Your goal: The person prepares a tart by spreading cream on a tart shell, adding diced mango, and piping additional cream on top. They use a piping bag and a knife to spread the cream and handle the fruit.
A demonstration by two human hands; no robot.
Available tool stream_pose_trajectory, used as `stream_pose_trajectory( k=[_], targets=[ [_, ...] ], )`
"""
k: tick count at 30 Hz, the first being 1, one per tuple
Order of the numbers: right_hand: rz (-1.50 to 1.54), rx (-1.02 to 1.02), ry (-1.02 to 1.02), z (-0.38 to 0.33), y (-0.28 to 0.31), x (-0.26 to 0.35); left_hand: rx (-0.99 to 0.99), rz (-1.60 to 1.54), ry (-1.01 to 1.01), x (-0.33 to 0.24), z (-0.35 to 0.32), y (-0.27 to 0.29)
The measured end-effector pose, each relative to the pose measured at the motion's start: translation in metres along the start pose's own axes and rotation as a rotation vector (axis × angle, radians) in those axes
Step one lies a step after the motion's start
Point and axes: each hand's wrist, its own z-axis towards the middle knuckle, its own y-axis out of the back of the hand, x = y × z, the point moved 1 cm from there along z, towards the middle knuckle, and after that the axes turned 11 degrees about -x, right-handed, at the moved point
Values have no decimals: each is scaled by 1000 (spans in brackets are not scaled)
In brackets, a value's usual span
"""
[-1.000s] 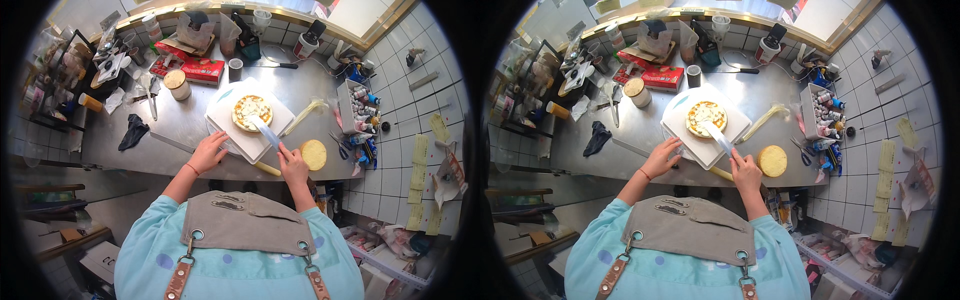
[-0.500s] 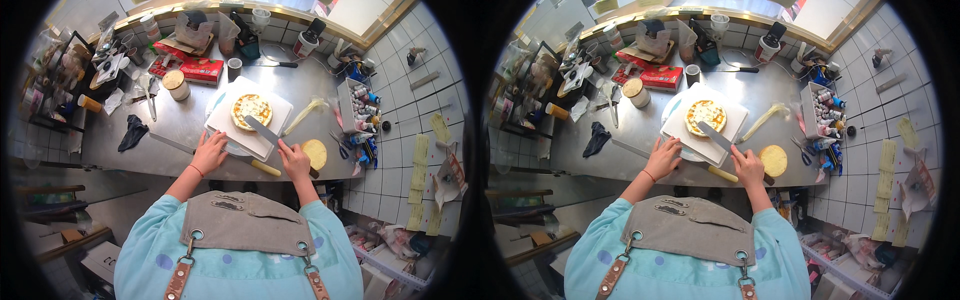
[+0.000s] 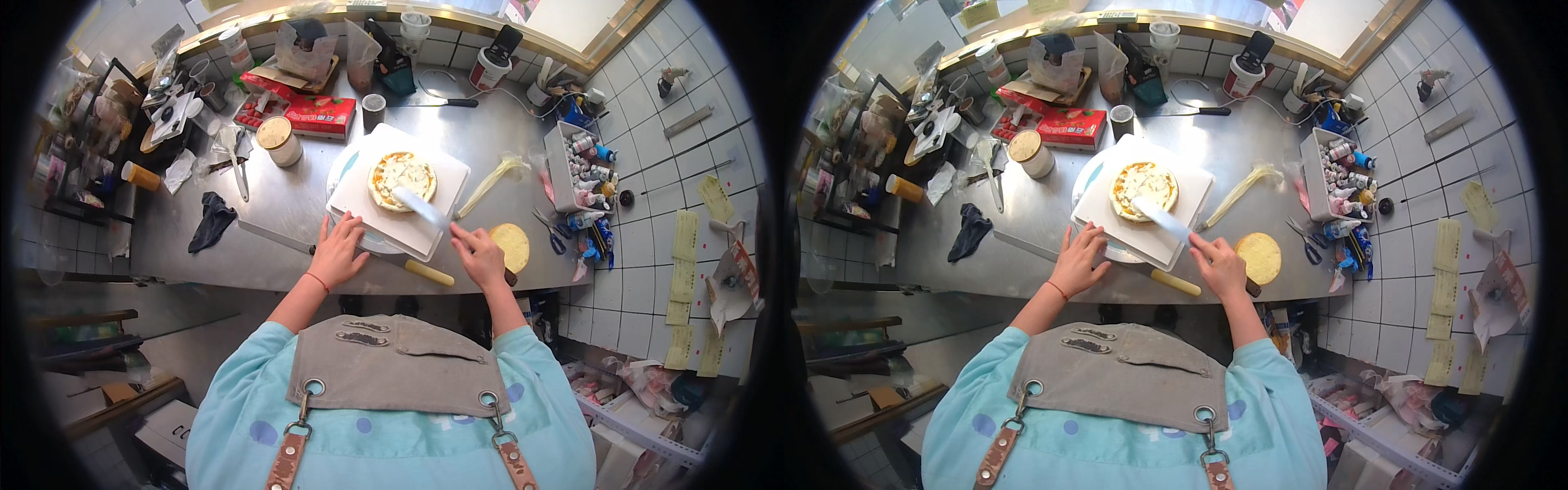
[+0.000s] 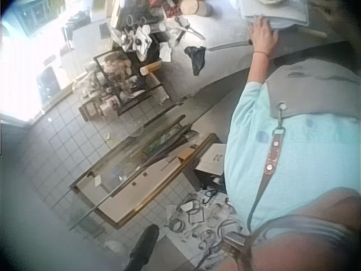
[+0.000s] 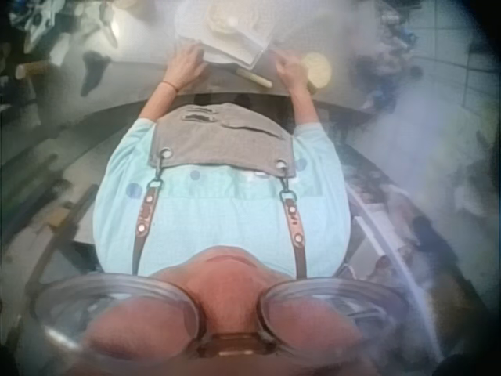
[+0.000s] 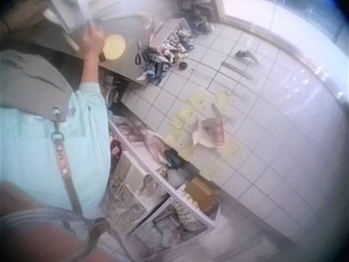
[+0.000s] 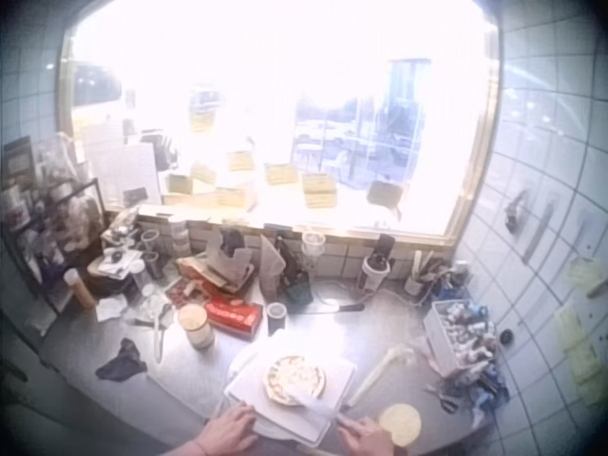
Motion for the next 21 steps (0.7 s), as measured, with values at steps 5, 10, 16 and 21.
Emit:
stream_pose_trajectory(
  k=[5, 10, 16, 21],
  targets=[
    [-99, -112, -59, 27, -15, -7, 27, 4, -5, -8, 5, 0],
    [-98, 30, 20, -19, -20, 32, 18, 3, -34, -9, 0, -2],
    [-260, -173, 30, -19, -1, 13, 17, 6, -106, -21, -6, -1],
    [-91, -95, -137, -40, -24, 23, 97, -153, -139, -41, -3, 1]
  ],
)
